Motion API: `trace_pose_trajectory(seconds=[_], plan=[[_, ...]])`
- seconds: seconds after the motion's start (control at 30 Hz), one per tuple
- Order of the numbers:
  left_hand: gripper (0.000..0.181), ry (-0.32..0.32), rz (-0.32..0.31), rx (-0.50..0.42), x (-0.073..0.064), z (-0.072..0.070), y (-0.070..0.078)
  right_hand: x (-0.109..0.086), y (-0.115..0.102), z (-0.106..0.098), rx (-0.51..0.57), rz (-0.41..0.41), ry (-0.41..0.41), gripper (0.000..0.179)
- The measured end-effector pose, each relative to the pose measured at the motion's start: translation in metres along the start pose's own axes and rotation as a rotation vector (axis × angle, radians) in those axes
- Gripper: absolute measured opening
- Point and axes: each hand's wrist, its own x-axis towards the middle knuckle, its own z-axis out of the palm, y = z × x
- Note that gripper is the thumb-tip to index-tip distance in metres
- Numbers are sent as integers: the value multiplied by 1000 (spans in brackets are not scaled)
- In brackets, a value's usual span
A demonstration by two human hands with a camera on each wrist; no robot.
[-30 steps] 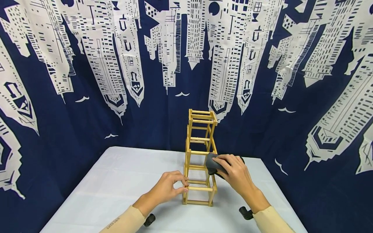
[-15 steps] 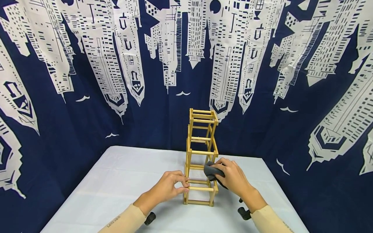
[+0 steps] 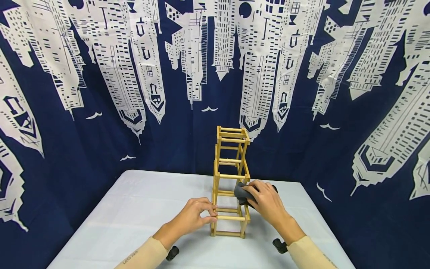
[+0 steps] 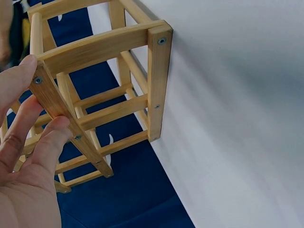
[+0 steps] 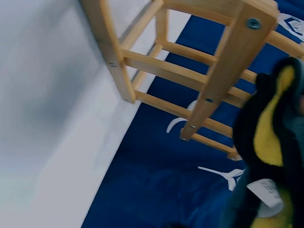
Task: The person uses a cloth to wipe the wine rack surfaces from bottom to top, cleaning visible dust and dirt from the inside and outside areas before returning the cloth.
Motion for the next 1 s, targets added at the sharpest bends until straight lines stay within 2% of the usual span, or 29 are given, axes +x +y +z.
trace_pose_trajectory(seconds=[0.13, 0.3, 0.47, 0.67, 0.87, 1.0], plan=[[14, -3, -2, 3, 0, 0, 0, 6, -1, -6, 15, 18, 109, 55], [14, 6, -5, 4, 0, 0, 1, 7, -3, -8, 19, 0, 144, 56], [10, 5, -4, 10, -1, 1, 0, 11, -12, -6, 71, -29, 149, 58], [8, -14, -30, -14, -1, -1, -1, 30, -29, -1, 107, -65, 139, 60], [8, -23, -33, -17, -1, -1, 0, 53, -45, 16, 58, -148, 137, 60], [7, -22, -26, -20, -1, 0, 1, 63, -52, 26, 8, -146, 112, 57]])
